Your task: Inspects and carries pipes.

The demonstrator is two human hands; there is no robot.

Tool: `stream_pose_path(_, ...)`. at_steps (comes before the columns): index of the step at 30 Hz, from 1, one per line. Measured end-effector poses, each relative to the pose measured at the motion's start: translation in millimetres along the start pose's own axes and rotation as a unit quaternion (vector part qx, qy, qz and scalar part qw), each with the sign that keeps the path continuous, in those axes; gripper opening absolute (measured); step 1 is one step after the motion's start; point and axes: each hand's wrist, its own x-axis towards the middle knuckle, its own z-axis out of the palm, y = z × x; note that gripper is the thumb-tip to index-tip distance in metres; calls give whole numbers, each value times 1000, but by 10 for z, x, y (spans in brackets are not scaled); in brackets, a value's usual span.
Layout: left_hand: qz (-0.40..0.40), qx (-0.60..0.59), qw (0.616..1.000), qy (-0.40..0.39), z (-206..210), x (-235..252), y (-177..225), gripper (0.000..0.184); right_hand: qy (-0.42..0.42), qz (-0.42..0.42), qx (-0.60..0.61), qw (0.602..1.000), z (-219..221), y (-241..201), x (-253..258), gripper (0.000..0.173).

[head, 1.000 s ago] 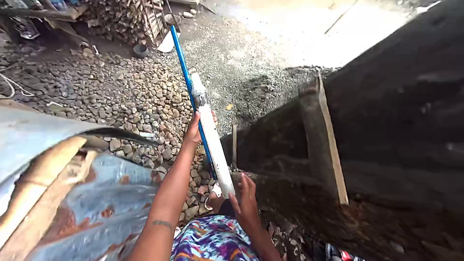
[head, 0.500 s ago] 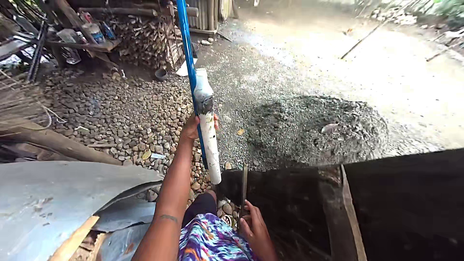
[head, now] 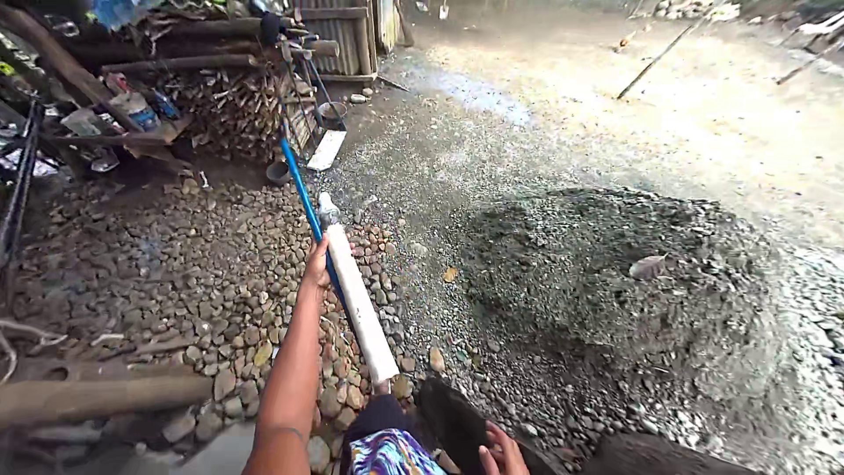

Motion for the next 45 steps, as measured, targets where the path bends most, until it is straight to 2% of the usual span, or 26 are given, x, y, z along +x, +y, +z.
stream_pose_path(3, -43, -48, 998, 16, -336, 740, -72, 44, -8, 1, 34, 999, 287, -328, 725, 47)
stream_pose_path(5, -87, -58, 994, 34, -510, 1032, -147, 47, -29, -15, 45, 998, 455, -640, 1117, 43)
stream_pose_path(9, -143, -101, 984, 36, -749, 1420, -193, 47, -115, -43, 125, 985, 793, -1652, 1900, 43)
stream_pose_path(13, -162, -163, 972, 53, -829, 1632, -137, 48, -312, 10, 234, 921, 1143, -2647, 2415, 59)
stream_pose_path(15, -158, -174, 970, 63, -877, 1688, -75, 47, -406, 35, 258, 876, 1292, -2895, 2568, 67)
stream_pose_path(17, -162, -155, 970, 92, -881, 1739, 75, 46, -440, 51, 264, 857, 1405, -3038, 2658, 79)
stream_pose_path(19, -167, -105, 971, 137, -880, 1812, 264, 41, -411, 10, 197, 890, 1443, -3095, 2767, 84)
stream_pose_path(21, -169, -25, 965, 199, -854, 1910, 422, 42, -339, -86, 52, 935, 1447, -3137, 2903, 85)
stream_pose_path(22, -175, 10, 957, 230, -842, 1970, 472, 46, -296, -140, -36, 944, 1433, -3187, 2949, 84)
stream_pose_path(24, -181, 65, 942, 274, -807, 2126, 523, 54, -198, -249, -182, 930, 1452, -3252, 3030, 79)
stream_pose_path(27, -142, 99, 938, 300, -619, 2350, 554, 58, -96, -359, -268, 889, 1496, -3335, 3165, 75)
stream_pose_path(30, -106, 99, 941, 304, -441, 2642, 579, 67, -59, -442, -287, 848, 1452, -3440, 3419, 76)
stream_pose_path(33, -99, 103, 939, 312, -376, 2979, 544, 67, -64, -490, -275, 824, 1312, -3546, 3829, 78)
stream_pose_path(36, -73, 69, 945, 310, -294, 3316, 568, 65, -86, -508, -239, 823, 1082, -3776, 4239, 75)
stream_pose_path(39, -25, -1, 964, 265, -187, 3623, 681, 57, -139, -522, -132, 831, 816, -4022, 4603, 69)
stream_pose_path(42, 23, -45, 975, 215, -40, 3870, 864, 51, -253, -415, 22, 874, 569, -4295, 4912, 71)
stream_pose_path(45, 60, -66, 980, 175, 70, 4021, 999, 49, -375, -268, 68, 885, 463, -4478, 5224, 84)
